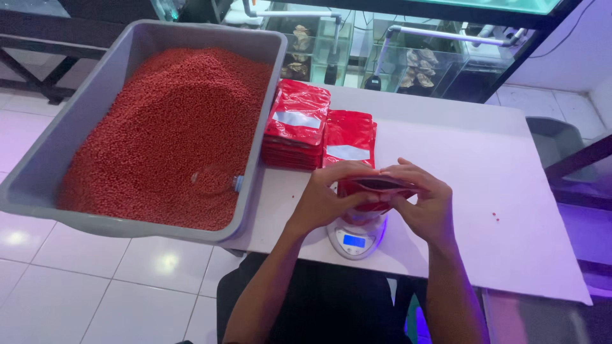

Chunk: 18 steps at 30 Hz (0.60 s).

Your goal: The person scoops red fish food pellets from a large bin into small red pouches, weighs each pouch on a digital scale, and then places the filled pouches into a separate container.

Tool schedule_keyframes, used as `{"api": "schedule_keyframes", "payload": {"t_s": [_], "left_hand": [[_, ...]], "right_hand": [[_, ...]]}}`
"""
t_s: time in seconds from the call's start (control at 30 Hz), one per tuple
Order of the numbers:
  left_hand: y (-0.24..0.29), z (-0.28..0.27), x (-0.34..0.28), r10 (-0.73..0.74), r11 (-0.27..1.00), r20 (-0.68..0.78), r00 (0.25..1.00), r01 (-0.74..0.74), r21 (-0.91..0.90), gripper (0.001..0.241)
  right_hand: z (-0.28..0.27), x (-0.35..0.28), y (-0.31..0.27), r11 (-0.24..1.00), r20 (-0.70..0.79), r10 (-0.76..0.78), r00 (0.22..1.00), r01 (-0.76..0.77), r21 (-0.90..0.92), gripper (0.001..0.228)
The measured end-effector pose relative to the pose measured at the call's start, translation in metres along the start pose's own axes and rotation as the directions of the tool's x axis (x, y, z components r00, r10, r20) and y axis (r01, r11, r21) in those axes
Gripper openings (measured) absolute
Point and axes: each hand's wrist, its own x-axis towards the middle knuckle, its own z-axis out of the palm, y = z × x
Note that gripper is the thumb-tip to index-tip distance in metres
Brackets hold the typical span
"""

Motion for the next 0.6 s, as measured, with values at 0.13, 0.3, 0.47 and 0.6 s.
{"api": "schedule_keyframes", "payload": {"t_s": [0.13, 0.3, 0.47, 0.6], "left_hand": [[-0.013, 0.008, 0.002, 0.046, 0.999, -0.049, 0.998, -0.045, 0.018, 0.016], [-0.014, 0.010, 0.002, 0.128, 0.992, -0.063, 0.990, -0.127, 0.021, 0.009], [-0.007, 0.011, 0.002, 0.098, 0.995, -0.063, 0.993, -0.097, 0.018, 0.012], [0.008, 0.007, -0.003, -0.081, 0.994, -0.039, 0.996, 0.078, -0.075, 0.036]], "right_hand": [[0.003, 0.003, 0.002, 1.000, -0.014, -0.017, 1.000, 0.017, -0.007, 0.014], [0.005, -0.002, 0.003, 0.999, -0.041, -0.051, 0.998, 0.050, -0.014, 0.012], [0.001, -0.003, 0.000, 0.999, 0.020, 0.013, 1.000, -0.012, -0.044, 0.012], [-0.008, -0.005, 0.002, 0.997, 0.065, 0.077, 0.995, -0.077, 0.009, 0.023]]}}
